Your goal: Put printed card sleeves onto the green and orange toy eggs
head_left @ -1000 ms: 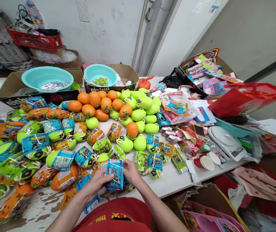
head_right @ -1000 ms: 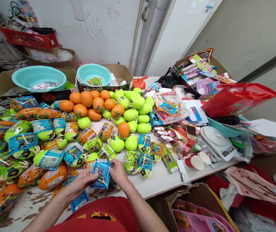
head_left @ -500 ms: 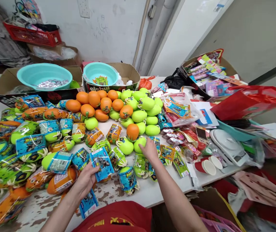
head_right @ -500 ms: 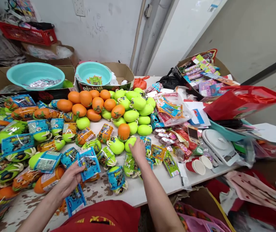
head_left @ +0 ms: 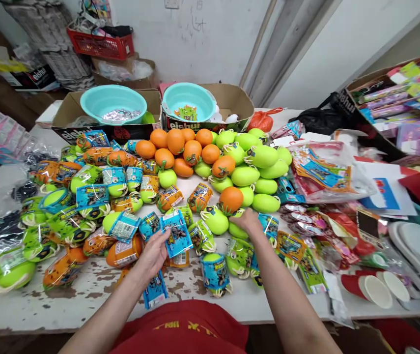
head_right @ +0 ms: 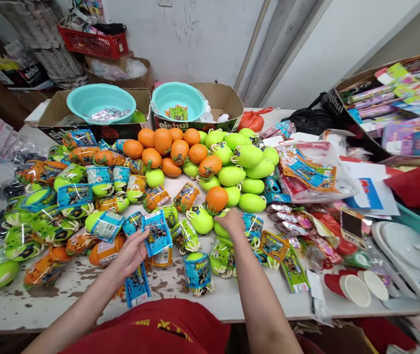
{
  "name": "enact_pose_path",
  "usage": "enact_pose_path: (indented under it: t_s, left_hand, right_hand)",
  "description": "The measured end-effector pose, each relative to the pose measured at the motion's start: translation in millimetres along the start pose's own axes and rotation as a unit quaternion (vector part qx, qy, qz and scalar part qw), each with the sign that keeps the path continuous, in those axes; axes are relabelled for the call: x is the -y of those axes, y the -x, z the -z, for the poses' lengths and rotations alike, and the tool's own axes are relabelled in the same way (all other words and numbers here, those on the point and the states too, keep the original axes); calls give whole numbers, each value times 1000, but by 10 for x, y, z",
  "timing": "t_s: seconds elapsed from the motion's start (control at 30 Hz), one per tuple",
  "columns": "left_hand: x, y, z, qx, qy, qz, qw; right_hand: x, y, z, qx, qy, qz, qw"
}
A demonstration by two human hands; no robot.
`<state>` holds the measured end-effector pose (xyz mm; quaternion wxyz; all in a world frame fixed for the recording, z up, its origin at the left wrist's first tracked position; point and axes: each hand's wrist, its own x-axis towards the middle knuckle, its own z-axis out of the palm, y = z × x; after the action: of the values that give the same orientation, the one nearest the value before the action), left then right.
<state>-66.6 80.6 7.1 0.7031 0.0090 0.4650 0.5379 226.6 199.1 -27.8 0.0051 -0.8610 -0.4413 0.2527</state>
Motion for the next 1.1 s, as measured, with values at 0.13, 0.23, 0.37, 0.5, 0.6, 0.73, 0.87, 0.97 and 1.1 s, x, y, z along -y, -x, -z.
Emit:
enact_pose_path:
  t_s: [0.13, 0.23, 0.37, 0.5, 0.6, 0.73, 0.87, 0.97, 1.1]
  left_hand:
    - [-5, -36, 25, -30, 6, -7, 1000]
    - [2, -42, 36, -53, 11, -6, 999]
    - [30, -46, 9, -42, 2, 2, 999]
    - [86, -49, -52, -13, -28, 18, 999]
    - [144, -27, -131, -6, -38, 26, 999]
    - [226, 80, -327, 63, -19, 75, 995]
    - [246, 212, -477, 103, -8, 140, 985]
    - [145, 228, -423, 119, -37, 164, 979]
    - [-140, 199, -241, 124, -106, 189, 968]
  right_hand:
    - [-57, 69, 60, -48, -69, -9, 996]
    - [-167, 122, 173, -56, -168, 4, 984]
    - [-296, 264, 261, -9, -344, 50, 938]
    - [-323, 488, 186, 37, -487, 70, 870]
    - [-289, 663, 105, 56, -562, 60, 823]
    - [-159, 1006, -24, 98, -692, 37, 715]
    - [6, 1533, -224, 56, -728, 26, 683]
    - [-4, 1851, -303, 74, -724, 39, 684]
    - [-263, 1920, -197, 289, -698, 16, 655]
